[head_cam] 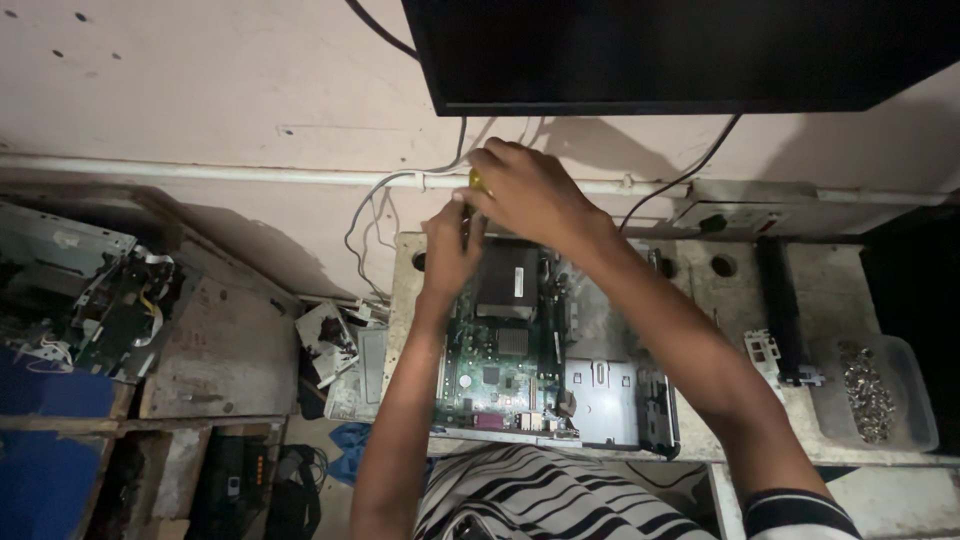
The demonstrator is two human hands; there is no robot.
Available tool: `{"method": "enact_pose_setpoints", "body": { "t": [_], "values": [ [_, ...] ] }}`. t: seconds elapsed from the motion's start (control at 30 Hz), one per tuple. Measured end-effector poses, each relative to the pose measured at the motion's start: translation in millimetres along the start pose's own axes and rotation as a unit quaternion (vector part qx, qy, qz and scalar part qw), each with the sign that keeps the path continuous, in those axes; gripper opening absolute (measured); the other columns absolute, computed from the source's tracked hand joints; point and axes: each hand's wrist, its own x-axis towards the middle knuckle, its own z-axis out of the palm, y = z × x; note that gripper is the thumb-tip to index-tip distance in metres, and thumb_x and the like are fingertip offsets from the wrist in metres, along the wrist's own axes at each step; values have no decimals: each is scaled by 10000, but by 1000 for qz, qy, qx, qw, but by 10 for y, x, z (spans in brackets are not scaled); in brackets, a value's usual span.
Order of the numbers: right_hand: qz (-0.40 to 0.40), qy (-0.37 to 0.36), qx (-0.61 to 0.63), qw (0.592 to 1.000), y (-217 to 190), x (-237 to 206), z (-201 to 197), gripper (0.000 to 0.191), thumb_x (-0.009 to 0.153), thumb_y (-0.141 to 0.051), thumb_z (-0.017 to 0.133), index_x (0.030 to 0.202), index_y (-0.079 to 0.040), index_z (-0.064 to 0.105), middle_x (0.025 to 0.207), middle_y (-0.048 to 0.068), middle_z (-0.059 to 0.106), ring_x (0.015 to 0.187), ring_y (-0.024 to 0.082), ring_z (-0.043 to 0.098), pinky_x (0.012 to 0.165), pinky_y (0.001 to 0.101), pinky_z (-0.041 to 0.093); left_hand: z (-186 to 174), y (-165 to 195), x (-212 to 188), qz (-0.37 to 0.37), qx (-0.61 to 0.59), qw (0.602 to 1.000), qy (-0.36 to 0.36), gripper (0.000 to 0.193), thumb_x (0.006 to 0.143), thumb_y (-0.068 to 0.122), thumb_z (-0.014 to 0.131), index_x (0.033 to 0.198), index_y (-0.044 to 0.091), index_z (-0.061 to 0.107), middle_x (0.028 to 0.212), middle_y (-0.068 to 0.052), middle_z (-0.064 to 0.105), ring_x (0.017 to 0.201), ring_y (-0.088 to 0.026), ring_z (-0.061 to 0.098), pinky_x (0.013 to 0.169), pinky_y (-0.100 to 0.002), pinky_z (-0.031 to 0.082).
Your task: The person cleans a CPU heatsink with a toothbrush, then places it onto the motherboard inside a computer case. They secure the heatsink using a screwdriver and later handle a power supply unit.
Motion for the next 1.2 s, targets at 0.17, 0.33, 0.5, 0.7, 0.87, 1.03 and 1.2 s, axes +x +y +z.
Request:
{"method": "enact_pose_setpoints", "body": {
  "t": [0.17,0.33,0.5,0.7,0.87,1.03,1.2],
  "values": [
    [-46,-43,63,996,17,-69,30,443,858,37,660,1295,58,592,1211,170,629,1099,260,669,968,306,577,0,-8,-19,28,-42,999,3,222,982,23,601,1197,-31,610,933,-214,710,785,-330,721,712,-390,545],
    [-58,-39,30,997,-1,-53,39,483,830,56,701,1298,74,583,1268,197,583,1100,289,662,929,338,581,-20,-4,-30,25,-45,999,13,217,980,28,599,1187,-37,616,973,-216,734,882,-327,757,760,-375,571],
    [-31,-37,-52,997,-57,25,58,413,896,-127,703,1197,137,606,1161,255,604,973,317,695,784,343,621,-2,3,-32,-9,-37,999,-5,236,985,26,577,1203,-64,597,972,-244,715,859,-357,738,748,-401,555],
    [31,-33,-116,992,-40,22,150,488,1071,-376,589,1114,103,672,1014,224,668,857,318,730,692,397,620,31,7,-49,22,-22,1000,0,258,964,18,597,1207,-68,598,957,-264,701,869,-410,707,745,-435,534],
    [-53,45,80,994,123,-81,211,409,950,-192,660,1232,102,632,1076,215,652,899,312,708,740,377,608,26,5,-50,34,-19,999,6,213,971,23,596,1167,-57,622,951,-255,710,862,-391,714,758,-434,545],
    [-86,24,76,993,159,-103,216,451,827,81,587,1278,71,609,1202,182,621,947,261,712,782,303,609,13,40,-43,15,-42,999,14,213,983,40,592,1170,-58,624,956,-254,711,859,-357,733,765,-417,559],
    [-7,-45,-41,998,51,-30,166,266,1012,-156,618,1167,59,647,1115,193,653,882,234,711,702,328,612,10,72,-75,2,-43,999,5,215,991,40,590,1181,-62,590,968,-254,713,855,-359,743,760,-403,562]
  ]
}}
